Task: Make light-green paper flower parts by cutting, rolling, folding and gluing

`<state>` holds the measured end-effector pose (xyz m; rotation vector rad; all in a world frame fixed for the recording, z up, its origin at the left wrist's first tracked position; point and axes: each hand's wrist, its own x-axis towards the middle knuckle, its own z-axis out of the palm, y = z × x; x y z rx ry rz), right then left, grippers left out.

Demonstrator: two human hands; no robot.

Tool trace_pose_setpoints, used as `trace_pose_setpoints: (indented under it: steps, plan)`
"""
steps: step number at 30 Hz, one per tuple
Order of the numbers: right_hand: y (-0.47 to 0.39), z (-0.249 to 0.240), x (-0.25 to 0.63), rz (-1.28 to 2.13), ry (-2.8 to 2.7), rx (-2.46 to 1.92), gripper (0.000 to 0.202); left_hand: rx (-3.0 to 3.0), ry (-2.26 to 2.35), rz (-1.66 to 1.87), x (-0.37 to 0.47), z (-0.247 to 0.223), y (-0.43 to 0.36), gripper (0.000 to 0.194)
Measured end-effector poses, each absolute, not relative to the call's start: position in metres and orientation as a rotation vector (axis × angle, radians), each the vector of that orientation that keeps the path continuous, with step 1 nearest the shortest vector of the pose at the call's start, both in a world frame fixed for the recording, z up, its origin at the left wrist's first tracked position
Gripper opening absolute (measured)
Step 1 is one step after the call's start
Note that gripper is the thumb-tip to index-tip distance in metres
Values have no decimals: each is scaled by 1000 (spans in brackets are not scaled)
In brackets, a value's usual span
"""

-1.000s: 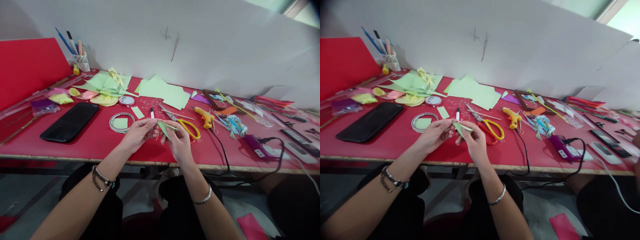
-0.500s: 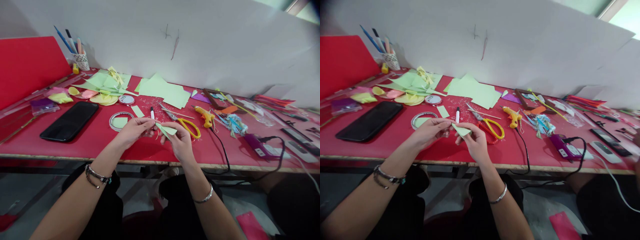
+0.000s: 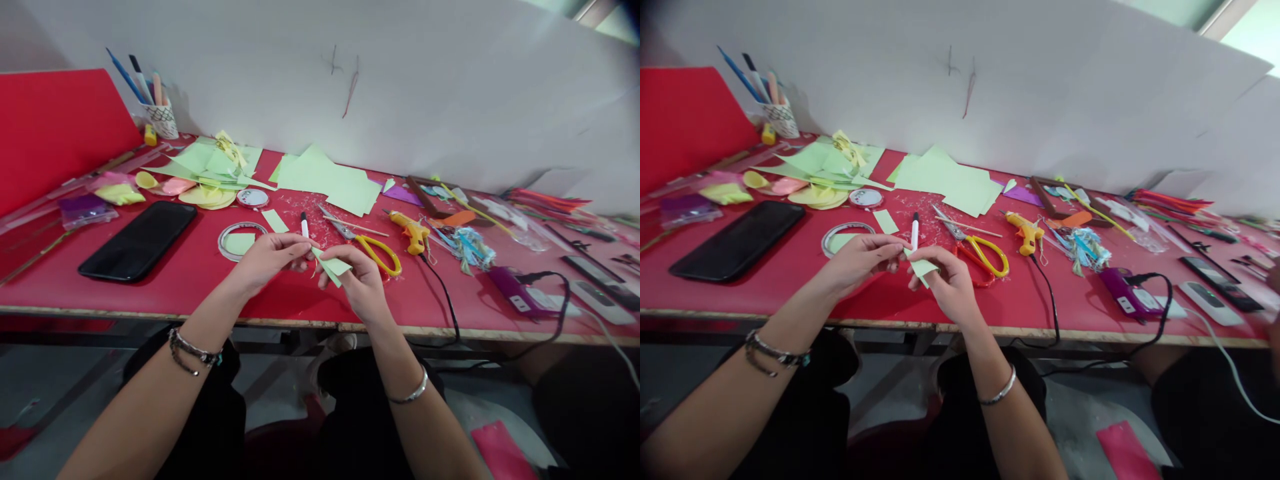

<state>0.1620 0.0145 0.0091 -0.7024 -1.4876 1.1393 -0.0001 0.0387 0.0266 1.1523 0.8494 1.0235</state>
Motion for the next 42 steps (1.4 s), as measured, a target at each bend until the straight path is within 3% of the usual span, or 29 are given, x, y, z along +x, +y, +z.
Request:
trace_pose_setpoints:
  steps: [13,32,42]
  plan:
    - [14,5,151,1313,-1165,-603,10,1081,665,1009,13,21,32,24]
    - [13,9,153,1441,-1116,-550,10,925,607,965,6,19,37,13]
    - [13,10,153,1541,-1057,-495,10,895,604,982,6,23,36,17]
